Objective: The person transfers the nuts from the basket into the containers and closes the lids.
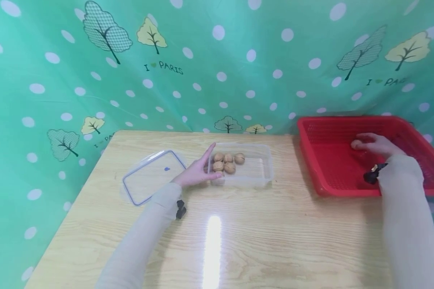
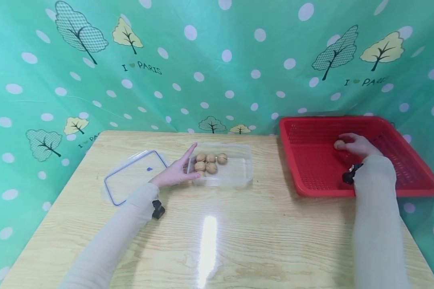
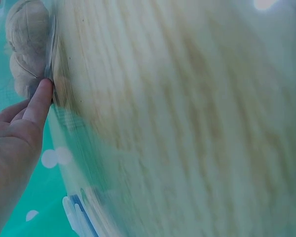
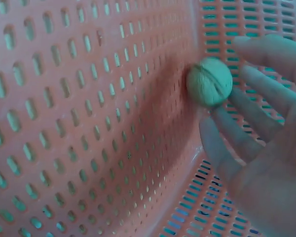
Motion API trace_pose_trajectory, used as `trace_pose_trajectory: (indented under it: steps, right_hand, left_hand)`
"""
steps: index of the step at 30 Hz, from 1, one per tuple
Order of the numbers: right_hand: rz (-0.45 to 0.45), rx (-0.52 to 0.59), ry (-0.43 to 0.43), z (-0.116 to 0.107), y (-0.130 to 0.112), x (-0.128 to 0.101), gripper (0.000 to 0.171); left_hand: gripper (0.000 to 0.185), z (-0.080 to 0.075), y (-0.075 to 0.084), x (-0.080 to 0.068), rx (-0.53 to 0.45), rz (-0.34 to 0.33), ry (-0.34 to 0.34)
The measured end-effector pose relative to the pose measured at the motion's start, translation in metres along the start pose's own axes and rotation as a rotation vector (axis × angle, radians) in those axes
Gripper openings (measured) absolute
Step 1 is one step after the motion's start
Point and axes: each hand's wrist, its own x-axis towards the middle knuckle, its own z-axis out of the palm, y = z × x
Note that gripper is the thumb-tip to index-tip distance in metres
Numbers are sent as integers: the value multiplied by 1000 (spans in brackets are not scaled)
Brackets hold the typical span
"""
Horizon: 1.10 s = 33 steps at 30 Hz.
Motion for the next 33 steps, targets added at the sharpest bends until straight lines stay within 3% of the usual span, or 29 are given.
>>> trace_pose_trajectory:
  steps: [4, 9, 18, 21, 27, 33]
  right_hand:
    - [-51, -2, -34, 3, 4, 12, 79]
    - [-67, 89, -135, 7, 2, 14, 60]
    - [-141, -43, -158, 6, 6, 26, 64]
    - [-145, -40, -155, 5, 6, 28, 65]
    - [-129, 45, -259, 7, 3, 28, 59]
    - [-186, 10, -277, 8, 3, 30, 54]
  left_hand:
    - [109, 0, -1, 0, -2, 9, 3]
    - [109, 0, -2, 0, -12, -3, 9]
    - [110, 1, -1, 1, -22, -12, 11]
    - [110, 2, -1, 1, -33, -4, 9]
    - [108, 0, -1, 0, -29, -13, 8]
    - [109, 1, -2, 1, 6, -14, 15]
